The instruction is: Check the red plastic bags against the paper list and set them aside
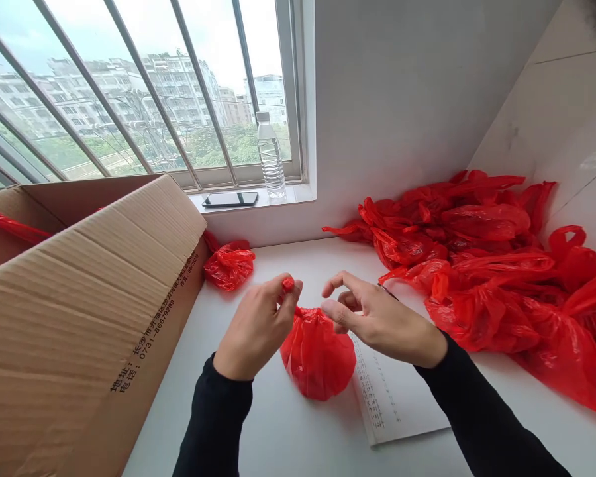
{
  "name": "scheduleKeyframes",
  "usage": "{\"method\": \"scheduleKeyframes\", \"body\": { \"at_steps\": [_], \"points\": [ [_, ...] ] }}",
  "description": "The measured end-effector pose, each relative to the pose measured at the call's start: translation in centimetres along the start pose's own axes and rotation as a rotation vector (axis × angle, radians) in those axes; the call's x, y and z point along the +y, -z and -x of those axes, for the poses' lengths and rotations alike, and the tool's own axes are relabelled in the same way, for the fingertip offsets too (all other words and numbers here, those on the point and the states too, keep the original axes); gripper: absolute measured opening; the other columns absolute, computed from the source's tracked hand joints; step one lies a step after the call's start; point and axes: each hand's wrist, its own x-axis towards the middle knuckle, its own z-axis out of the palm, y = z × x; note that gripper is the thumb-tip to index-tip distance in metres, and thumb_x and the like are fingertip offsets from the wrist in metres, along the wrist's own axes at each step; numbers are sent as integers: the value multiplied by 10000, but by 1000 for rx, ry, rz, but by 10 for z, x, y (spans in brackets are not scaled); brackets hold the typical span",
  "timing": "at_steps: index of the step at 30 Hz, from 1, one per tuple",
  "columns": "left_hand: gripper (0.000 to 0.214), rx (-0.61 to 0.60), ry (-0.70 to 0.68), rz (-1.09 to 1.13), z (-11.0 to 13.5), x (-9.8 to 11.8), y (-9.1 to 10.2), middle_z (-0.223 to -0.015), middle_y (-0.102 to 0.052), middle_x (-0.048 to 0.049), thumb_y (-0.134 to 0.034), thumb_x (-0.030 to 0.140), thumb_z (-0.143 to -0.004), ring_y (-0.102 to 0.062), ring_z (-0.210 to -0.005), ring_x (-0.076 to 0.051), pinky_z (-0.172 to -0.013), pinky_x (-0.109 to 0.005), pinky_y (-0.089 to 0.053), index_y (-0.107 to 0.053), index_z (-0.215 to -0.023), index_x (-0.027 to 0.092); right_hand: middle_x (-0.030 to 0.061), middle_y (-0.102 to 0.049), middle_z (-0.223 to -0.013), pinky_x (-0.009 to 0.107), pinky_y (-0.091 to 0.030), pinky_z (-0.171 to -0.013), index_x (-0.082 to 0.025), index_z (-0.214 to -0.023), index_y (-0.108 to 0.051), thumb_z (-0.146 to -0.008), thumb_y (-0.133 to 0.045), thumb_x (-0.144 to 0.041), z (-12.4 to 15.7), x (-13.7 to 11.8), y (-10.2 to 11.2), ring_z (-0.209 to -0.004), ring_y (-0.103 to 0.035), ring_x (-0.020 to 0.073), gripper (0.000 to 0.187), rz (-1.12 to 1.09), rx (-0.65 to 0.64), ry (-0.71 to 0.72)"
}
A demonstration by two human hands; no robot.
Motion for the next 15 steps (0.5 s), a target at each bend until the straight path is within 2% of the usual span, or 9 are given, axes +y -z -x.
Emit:
{"method": "scheduleKeyframes", "body": {
  "at_steps": [3,5,7,9,12,15],
  "points": [
    [334,-63,-43,-140,-3,-4,-12,-616,-339,42,-400,322,-985,-283,-583,-162,-569,-314,-227,-283,-683,241,9,-658,-771,354,-470,-745,-236,-1182,-599,-972,-536,-500,-6,9,-8,-756,-619,206,342,245,9,15],
    [318,-173,-55,-137,-2,-7,-15,-601,-301,50,-387,278,-970,-244,-569,-162,-558,-315,-209,-248,-686,243,90,-685,-992,395,-481,-837,-213,-1262,-604,-960,-553,-452,-11,18,-17,-964,-624,263,389,417,96,61],
    [302,-268,-54,-147,-1,-11,-17,-576,-291,55,-389,237,-941,-220,-546,-159,-542,-322,-191,-251,-673,246,161,-614,-1260,442,-467,-950,-188,-1375,-555,-950,-559,-400,-16,30,-27,-1189,-544,322,475,563,132,130],
    [306,-326,-42,-192,1,-15,-18,-546,-300,52,-393,211,-912,-207,-524,-156,-531,-330,-179,-259,-639,247,187,-551,-1375,466,-456,-1005,-159,-1435,-505,-951,-537,-350,-21,43,-39,-1283,-485,347,522,638,42,180],
    [338,-376,5,-288,1,-20,-20,-509,-320,39,-396,205,-888,-200,-498,-154,-522,-335,-181,-271,-576,247,179,-611,-1300,468,-477,-999,-134,-1337,-575,-930,-537,-293,-27,61,-60,-1218,-543,342,438,658,-158,176],
    [355,-372,39,-341,0,-23,-21,-506,-337,29,-390,232,-900,-216,-498,-162,-529,-336,-188,-273,-565,250,172,-616,-1318,497,-464,-1018,-142,-1286,-606,-893,-566,-267,-31,72,-83,-1204,-558,350,414,674,-183,142]
  ]
}}
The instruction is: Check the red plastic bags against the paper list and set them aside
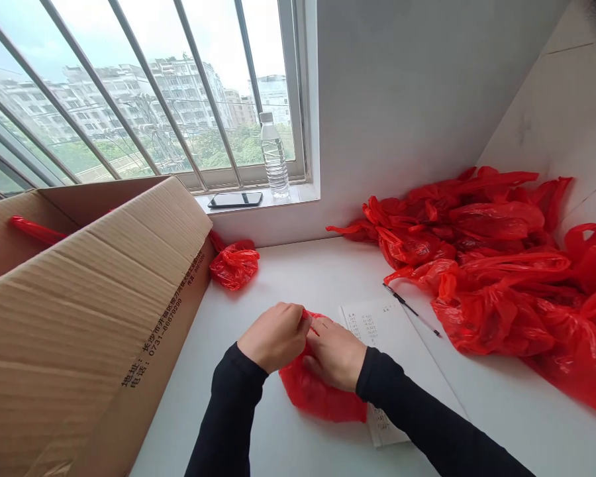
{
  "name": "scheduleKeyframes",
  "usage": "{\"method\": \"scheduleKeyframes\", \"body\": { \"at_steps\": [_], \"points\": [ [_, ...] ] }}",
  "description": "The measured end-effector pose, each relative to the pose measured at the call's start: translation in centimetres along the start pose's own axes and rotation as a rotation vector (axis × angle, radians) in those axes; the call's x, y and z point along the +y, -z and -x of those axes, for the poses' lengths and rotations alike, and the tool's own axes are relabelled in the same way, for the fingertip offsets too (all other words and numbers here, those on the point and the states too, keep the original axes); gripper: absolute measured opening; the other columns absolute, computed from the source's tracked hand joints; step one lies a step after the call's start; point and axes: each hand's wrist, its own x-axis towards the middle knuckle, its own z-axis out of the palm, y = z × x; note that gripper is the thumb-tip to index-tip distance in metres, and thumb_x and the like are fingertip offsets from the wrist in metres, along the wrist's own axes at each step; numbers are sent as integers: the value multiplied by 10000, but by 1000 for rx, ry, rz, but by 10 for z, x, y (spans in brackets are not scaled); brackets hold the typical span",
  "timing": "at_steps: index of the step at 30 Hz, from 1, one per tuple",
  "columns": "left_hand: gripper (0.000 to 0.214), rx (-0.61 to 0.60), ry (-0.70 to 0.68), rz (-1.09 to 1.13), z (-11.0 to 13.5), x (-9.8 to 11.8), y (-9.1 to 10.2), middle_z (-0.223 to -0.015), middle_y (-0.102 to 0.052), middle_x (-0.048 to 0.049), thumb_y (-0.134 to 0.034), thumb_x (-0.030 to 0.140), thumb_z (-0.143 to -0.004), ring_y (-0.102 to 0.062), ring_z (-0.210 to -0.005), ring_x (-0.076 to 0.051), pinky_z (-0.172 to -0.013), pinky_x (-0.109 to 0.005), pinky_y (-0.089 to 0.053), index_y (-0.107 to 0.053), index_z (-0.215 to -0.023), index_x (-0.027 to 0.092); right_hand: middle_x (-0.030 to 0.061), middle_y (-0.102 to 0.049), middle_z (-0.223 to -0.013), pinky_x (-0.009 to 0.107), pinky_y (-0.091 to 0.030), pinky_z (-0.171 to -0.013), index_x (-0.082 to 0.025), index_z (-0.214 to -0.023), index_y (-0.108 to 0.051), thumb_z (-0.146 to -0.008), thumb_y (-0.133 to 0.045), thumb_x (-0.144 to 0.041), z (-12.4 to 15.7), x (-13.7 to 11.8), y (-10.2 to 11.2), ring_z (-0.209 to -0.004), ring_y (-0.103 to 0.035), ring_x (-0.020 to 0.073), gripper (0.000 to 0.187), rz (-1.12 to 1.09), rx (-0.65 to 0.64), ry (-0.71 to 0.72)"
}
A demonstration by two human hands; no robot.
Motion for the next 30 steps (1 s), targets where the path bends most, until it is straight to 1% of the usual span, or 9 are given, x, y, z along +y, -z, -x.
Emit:
{"method": "scheduleKeyframes", "body": {
  "at_steps": [6,10,15,17,19,22,25,27,30],
  "points": [
    [337,124,19,31,7,-8,9,-574,-441,18,-403,361,-961,-349,-531,-168,-550,-326,-222,-411,-645,244,186,-468,-1531,569,-342,-1143,-121,-1472,-467,-948,-482,-266,-10,-13,-36,-1431,-384,374,544,-4,80,10],
    [206,169,49,53,18,-4,20,-660,-551,4,-407,356,-978,-487,-598,-196,-587,-319,-280,-571,-930,242,224,-392,-1579,601,-288,-1178,-85,-1532,-372,-991,-412,-263,-13,-15,-39,-1475,-338,374,572,-54,175,-134],
    [261,109,25,27,27,10,12,-610,-514,18,-329,376,-1008,-496,-574,-210,-561,-332,-278,-519,-869,262,163,-517,-1499,459,-414,-1123,-158,-1533,-380,-1025,-375,-360,-5,5,30,-1392,-475,281,547,-348,340,-75],
    [298,89,66,8,32,16,-8,-738,-631,-35,-301,380,-1011,-598,-693,-245,-608,-352,-370,-567,-978,248,153,-610,-1378,457,-460,-1060,-173,-1463,-465,-1027,-369,-411,4,29,60,-1276,-569,268,506,-385,508,-157],
    [385,100,99,6,40,18,-39,-1040,-703,-128,-316,398,-1002,-657,-965,-305,-769,-418,-479,-582,-1209,213,153,-675,-1222,464,-511,-962,-153,-1356,-548,-1003,-405,-405,17,62,71,-1114,-643,275,457,-340,629,-295],
    [629,81,126,1,56,14,-90,-1480,-514,-200,-432,451,-952,-479,-1364,-372,-1069,-545,-428,-391,-1518,180,169,-672,-1158,508,-471,-1001,-125,-1243,-618,-948,-445,-302,41,114,51,-1114,-615,313,385,-103,682,-379],
    [676,63,102,-43,59,-4,-118,-1611,-371,-153,-453,391,-945,-292,-1505,-355,-1202,-599,-260,-297,-1580,221,184,-642,-1216,516,-434,-1051,-135,-1209,-638,-928,-449,-265,67,149,13,-1183,-570,337,363,60,728,-394],
    [644,81,58,-59,46,-23,-116,-1613,-374,-137,-430,334,-957,-266,-1520,-326,-1222,-579,-230,-301,-1579,228,184,-632,-1233,512,-439,-1049,-144,-1216,-634,-927,-450,-257,77,158,-6,-1175,-570,338,360,98,755,-407],
    [617,107,-30,-80,7,-55,-89,-1596,-408,-127,-482,281,-930,-270,-1518,-330,-1219,-576,-233,-381,-1538,244,176,-632,-1218,491,-458,-1039,-150,-1218,-635,-924,-456,-250,81,159,-15,-1168,-576,331,359,84,756,-414]
  ]
}}
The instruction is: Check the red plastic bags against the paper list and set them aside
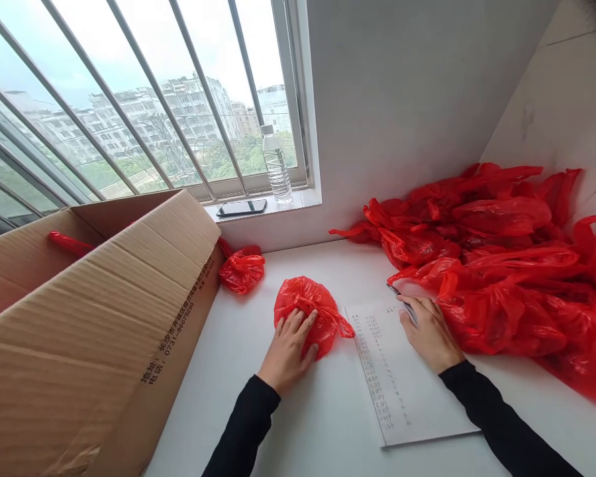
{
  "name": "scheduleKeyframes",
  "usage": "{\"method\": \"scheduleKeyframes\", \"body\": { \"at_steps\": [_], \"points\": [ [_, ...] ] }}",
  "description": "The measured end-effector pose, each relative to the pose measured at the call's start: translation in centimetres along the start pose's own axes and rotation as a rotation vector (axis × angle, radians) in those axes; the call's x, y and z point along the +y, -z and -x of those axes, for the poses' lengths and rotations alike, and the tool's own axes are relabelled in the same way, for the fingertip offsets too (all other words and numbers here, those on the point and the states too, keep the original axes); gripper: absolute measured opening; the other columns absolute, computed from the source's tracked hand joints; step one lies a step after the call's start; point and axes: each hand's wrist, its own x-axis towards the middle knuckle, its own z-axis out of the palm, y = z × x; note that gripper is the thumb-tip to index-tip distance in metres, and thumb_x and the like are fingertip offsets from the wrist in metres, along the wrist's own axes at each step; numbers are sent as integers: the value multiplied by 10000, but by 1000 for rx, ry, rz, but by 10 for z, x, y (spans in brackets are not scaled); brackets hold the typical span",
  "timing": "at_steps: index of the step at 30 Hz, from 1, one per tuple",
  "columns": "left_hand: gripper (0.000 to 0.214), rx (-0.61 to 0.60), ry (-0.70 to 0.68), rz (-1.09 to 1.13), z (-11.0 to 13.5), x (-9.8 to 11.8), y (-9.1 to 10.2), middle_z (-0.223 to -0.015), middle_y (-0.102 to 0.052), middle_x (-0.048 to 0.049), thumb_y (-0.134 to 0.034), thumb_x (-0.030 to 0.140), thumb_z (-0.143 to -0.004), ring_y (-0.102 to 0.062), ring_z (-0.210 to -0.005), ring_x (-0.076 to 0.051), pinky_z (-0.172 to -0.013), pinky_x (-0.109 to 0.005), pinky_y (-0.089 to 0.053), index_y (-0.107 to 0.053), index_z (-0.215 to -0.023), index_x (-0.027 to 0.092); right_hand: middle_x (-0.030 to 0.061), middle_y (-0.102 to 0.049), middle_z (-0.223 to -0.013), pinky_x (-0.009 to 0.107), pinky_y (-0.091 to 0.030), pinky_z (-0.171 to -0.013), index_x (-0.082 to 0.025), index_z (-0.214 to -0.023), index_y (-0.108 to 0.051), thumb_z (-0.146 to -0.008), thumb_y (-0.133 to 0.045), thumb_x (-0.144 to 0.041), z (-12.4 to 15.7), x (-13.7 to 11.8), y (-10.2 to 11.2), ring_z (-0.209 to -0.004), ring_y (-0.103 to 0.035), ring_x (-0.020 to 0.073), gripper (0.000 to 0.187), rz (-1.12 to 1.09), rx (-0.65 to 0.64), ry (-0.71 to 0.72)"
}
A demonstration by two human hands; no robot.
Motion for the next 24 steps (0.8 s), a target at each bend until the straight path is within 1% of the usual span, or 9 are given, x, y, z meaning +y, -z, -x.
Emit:
{"method": "scheduleKeyframes", "body": {
  "at_steps": [1,2,3,5,8,13,15,19,24],
  "points": [
    [627,52,13,-26,-16,-11,9,-1600,-402,-133,-510,271,-914,-257,-1520,-349,-1209,-610,-222,-392,-1530,247,176,-630,-1215,489,-460,-1038,-146,-1224,-636,-922,-460,-251,-1,-2,-1,-1168,-576,331,366,-1,-1,-7],
    [655,163,57,-60,-30,-20,17,-1619,-359,-152,-534,270,-901,-237,-1522,-374,-1201,-636,-204,-379,-1536,231,176,-626,-1216,490,-461,-1039,-139,-1233,-636,-920,-463,-253,-2,-3,-1,-1169,-575,333,376,0,1,-15],
    [681,236,58,-72,-44,-26,23,-1624,-350,-156,-553,289,-897,-257,-1516,-365,-1202,-612,-221,-356,-1546,220,177,-621,-1221,494,-460,-1042,-133,-1243,-635,-919,-465,-256,-3,-4,-2,-1170,-572,334,386,1,8,-24],
    [662,297,56,-81,-65,-32,28,-1592,-414,-135,-549,337,-915,-334,-1487,-323,-1200,-551,-271,-364,-1541,225,175,-616,-1229,504,-452,-1052,-128,-1254,-635,-922,-465,-263,-6,-5,-3,-1178,-563,337,397,-2,21,-35],
    [539,261,84,-110,-83,-31,17,-1527,-502,-139,-537,354,-930,-394,-1451,-335,-1186,-557,-294,-513,-1450,216,173,-618,-1235,515,-439,-1068,-131,-1252,-636,-927,-458,-262,-7,-2,-4,-1197,-546,338,393,-14,29,-38],
    [446,347,245,-178,-103,-30,-1,-1610,-364,-151,-487,317,-954,-232,-1517,-381,-1211,-589,-164,-614,-1367,206,170,-639,-1181,494,-448,-1046,-147,-1249,-634,-926,-426,-212,-9,4,-5,-1172,-562,325,390,-1,39,-79],
    [438,369,323,-192,-114,-34,0,-1566,-417,-169,-469,352,-960,-273,-1491,-402,-1187,-618,-182,-641,-1339,214,170,-648,-1149,498,-451,-1028,-151,-1240,-639,-923,-431,-207,-11,4,-5,-1149,-568,328,383,16,48,-103],
    [501,373,436,-213,-135,-36,4,-1370,-557,-229,-435,435,-951,-473,-1309,-422,-1070,-628,-330,-644,-1341,200,171,-654,-1163,489,-454,-997,-144,-1208,-648,-926,-443,-210,-16,1,-4,-1094,-580,324,354,11,61,-140],
    [530,389,523,-197,-155,-29,8,-1312,-559,-231,-375,449,-949,-457,-1293,-439,-1039,-621,-346,-667,-1315,201,170,-655,-1110,466,-472,-971,-132,-1184,-663,-937,-446,-199,-21,0,-1,-1074,-582,319,335,-11,71,-190]
  ]
}}
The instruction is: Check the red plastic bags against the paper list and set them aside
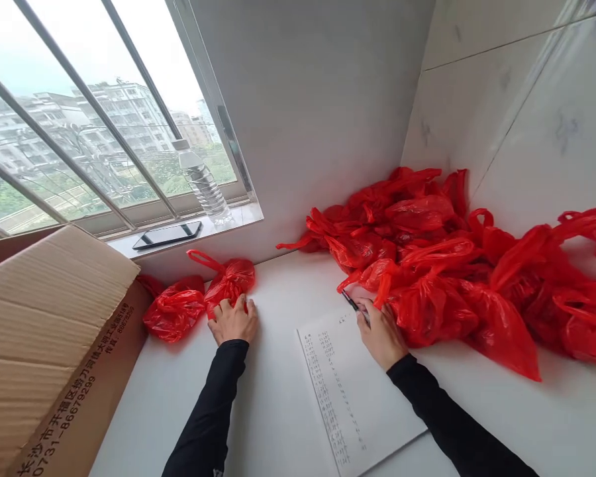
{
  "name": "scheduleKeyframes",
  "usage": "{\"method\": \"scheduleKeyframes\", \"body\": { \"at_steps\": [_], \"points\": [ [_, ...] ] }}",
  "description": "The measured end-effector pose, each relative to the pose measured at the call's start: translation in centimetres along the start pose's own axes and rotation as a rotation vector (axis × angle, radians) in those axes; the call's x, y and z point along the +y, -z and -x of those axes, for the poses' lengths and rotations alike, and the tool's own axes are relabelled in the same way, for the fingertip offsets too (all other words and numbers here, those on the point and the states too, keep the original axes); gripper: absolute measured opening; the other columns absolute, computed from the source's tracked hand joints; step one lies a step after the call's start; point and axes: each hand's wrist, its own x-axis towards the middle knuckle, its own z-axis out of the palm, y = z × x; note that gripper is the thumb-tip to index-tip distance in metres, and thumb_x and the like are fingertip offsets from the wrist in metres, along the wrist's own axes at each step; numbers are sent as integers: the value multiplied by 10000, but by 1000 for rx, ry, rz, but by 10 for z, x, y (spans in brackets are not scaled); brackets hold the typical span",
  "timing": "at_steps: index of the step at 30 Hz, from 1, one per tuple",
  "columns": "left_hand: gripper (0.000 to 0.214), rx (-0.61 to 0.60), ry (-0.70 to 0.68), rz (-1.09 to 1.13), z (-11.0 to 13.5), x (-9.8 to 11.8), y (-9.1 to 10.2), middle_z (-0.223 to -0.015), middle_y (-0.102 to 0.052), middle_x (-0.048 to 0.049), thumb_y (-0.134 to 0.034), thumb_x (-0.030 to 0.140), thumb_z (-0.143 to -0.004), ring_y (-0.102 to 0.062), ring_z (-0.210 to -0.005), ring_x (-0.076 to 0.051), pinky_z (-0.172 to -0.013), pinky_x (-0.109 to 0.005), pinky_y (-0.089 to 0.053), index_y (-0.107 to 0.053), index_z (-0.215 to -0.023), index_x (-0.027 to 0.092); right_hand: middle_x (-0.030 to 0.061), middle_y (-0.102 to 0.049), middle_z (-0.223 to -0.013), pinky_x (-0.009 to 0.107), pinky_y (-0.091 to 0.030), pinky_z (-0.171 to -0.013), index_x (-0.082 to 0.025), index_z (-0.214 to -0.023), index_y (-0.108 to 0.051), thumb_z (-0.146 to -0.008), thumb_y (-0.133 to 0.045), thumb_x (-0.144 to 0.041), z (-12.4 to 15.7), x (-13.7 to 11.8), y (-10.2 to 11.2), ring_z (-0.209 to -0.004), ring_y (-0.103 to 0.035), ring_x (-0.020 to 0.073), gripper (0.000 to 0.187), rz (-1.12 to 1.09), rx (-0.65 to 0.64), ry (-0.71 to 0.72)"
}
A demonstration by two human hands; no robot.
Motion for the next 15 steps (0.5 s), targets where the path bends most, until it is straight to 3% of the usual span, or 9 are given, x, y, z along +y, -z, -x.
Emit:
{"method": "scheduleKeyframes", "body": {
  "at_steps": [4,7,9,12,15],
  "points": [
    [544,29,92,54,-2,14,2,-1341,-524,-264,-350,415,-958,-439,-1322,-465,-1034,-631,-357,-650,-1335,162,173,-644,-1053,472,-474,-992,-126,-1112,-675,-921,-467,-166,-2,2,2,-1076,-584,326,286,19,39,-9],
    [508,94,60,87,19,31,2,-1507,-390,-239,-394,382,-956,-357,-1411,-429,-1096,-600,-324,-615,-1361,169,174,-645,-1045,490,-469,-1004,-138,-1059,-681,-920,-457,-147,-4,2,3,-1086,-583,333,264,22,44,-10],
    [443,111,-61,146,42,46,3,-1524,-399,-191,-444,340,-942,-373,-1411,-382,-1113,-555,-337,-644,-1309,195,171,-638,-1066,477,-477,-1005,-151,-1037,-679,-928,-441,-142,-5,1,4,-1089,-588,319,262,16,45,-6],
    [326,118,-326,361,76,74,7,-1374,-542,-166,-488,261,-920,-499,-1290,-354,-1073,-557,-387,-713,-1150,209,176,-617,-1131,455,-497,-995,-155,-1026,-664,-938,-428,-159,-6,-4,8,-1099,-593,299,252,-58,92,8],
    [280,105,-496,584,98,110,19,-1233,-593,-146,-507,216,-915,-559,-1179,-302,-1034,-510,-439,-696,-1122,206,173,-623,-1158,471,-484,-1025,-157,-1059,-644,-940,-441,-193,-7,-11,13,-1152,-578,303,238,-193,141,12]
  ]
}}
